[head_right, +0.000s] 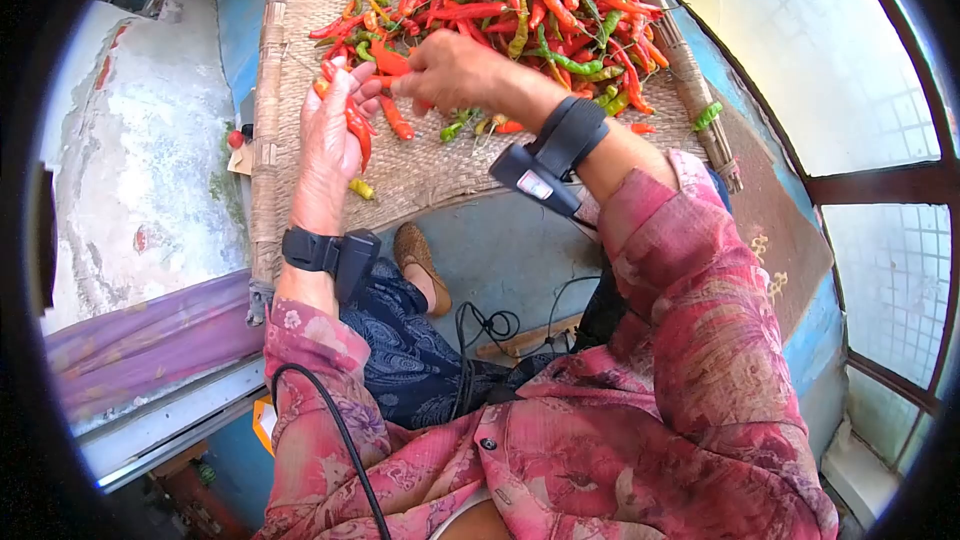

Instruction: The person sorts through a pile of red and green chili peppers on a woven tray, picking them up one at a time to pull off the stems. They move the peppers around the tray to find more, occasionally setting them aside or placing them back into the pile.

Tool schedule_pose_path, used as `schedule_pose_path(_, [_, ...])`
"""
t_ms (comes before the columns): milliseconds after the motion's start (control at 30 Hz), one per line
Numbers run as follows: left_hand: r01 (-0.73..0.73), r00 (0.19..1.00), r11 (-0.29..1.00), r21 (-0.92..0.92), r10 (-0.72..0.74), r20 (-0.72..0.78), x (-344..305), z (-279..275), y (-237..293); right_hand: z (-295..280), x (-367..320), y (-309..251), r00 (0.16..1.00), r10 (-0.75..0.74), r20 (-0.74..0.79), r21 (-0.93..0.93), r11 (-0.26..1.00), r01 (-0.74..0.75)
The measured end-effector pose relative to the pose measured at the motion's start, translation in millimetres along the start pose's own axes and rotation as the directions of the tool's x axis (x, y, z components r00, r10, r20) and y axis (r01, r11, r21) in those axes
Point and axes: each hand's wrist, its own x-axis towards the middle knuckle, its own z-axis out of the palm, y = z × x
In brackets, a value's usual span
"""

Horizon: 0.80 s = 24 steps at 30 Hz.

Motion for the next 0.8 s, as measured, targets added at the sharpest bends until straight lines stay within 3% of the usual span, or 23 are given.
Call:
schedule_pose_path(33, [0.001, 1.0, 1.0, 0.002, -0.001, -0.003, 1.1, -6.0, 2.5, -9.7, -1.2, -2.3, 0.999, 0.003, -0.032, 0.008, 1.0, -0.002])
schedule_pose_path(100, [0.077, 0.997, 0.996, -0.033, -0.076, 0.012, 3.1, -15.7, 6.4, -27.7, 1.8, -1.6, 0.984, 0.052, -0.172, 0.233, 0.973, -0.011])
schedule_pose_path(133, [0.076, 0.997, 0.996, -0.034, -0.076, 0.01, 2.2, -16.2, 6.2, -33.4, 6.0, -0.3, 0.961, -0.02, -0.275, 0.457, 0.877, 0.15])
schedule_pose_path(167, [0.098, 0.994, 0.994, -0.054, -0.096, 0.043, 0.9, -15.9, 6.1, -38.8, 10.8, 1.0, 0.928, 0.099, -0.36, 0.729, 0.65, 0.213])
schedule_pose_path(233, [0.143, 0.985, 0.986, -0.089, -0.133, 0.11, -2.3, -12.1, 6.5, -44.7, 9.9, 1.8, 0.927, 0.142, -0.348, 0.769, 0.609, 0.196])
schedule_pose_path(300, [0.132, 0.986, 0.985, -0.109, -0.12, 0.115, -6.8, -0.5, 4.0, -23.5, -0.8, -2.4, 0.914, 0.177, -0.365, 0.498, 0.866, 0.031])
schedule_pose_path(333, [0.126, 0.985, 0.985, -0.115, -0.11, 0.135, -9.2, 6.0, 4.8, -9.9, 1.9, 0.4, 0.94, 0.149, -0.308, 0.335, 0.941, -0.039])
schedule_pose_path(367, [0.119, 0.983, 0.985, -0.121, -0.1, 0.155, -10.3, 9.5, 4.8, 0.8, 1.3, 3.8, 0.984, 0.033, -0.175, 0.119, 0.993, -0.012])
schedule_pose_path(400, [0.136, 0.966, 0.978, -0.159, -0.095, 0.24, -6.8, 5.0, -1.0, 14.5, 0.5, 0.5, 0.996, -0.032, -0.079, 0.159, 0.986, 0.044])
schedule_pose_path(433, [0.137, 0.966, 0.978, -0.16, -0.096, 0.241, -7.9, 7.7, -1.4, 31.0, 2.9, 5.9, 0.961, -0.201, -0.192, 0.083, 0.972, 0.22])
schedule_pose_path(533, [0.156, 0.946, 0.968, -0.194, -0.089, 0.313, -10.4, 14.8, -6.2, 33.1, 5.3, 7.4, 0.953, -0.201, -0.228, 0.066, 0.973, 0.221])
schedule_pose_path(600, [0.155, 0.951, 0.97, -0.189, -0.094, 0.294, -6.2, 7.2, -1.9, 20.2, 1.9, 0.7, 0.989, -0.129, -0.079, -0.052, 0.991, 0.125])
schedule_pose_path(633, [0.152, 0.957, 0.971, -0.186, -0.098, 0.274, -5.8, 5.7, 0.7, 14.3, 0.8, -0.7, 0.989, -0.127, -0.081, -0.052, 0.991, 0.124])
schedule_pose_path(667, [0.135, 0.985, 0.981, -0.137, -0.118, 0.127, -7.1, 3.7, 3.4, 7.4, 1.3, -0.4, 0.991, -0.084, -0.104, -0.018, 0.996, 0.083])
schedule_pose_path(700, [0.135, 0.985, 0.981, -0.138, -0.118, 0.125, -3.7, -2.6, 2.7, 0.3, 1.5, -0.5, 0.992, -0.041, -0.123, 0.016, 0.999, 0.043])
schedule_pose_path(767, [0.111, 0.992, 0.994, 0.019, -0.11, -0.067, 7.5, -21.9, 2.2, -17.9, -1.0, -3.6, 0.972, 0.02, -0.236, 0.355, 0.933, 0.067])
schedule_pose_path(800, [0.146, 0.983, 0.987, -0.062, -0.152, -0.101, 8.5, -23.0, 4.5, -23.6, 5.1, -3.9, 0.939, 0.042, -0.343, 0.621, 0.76, 0.192])
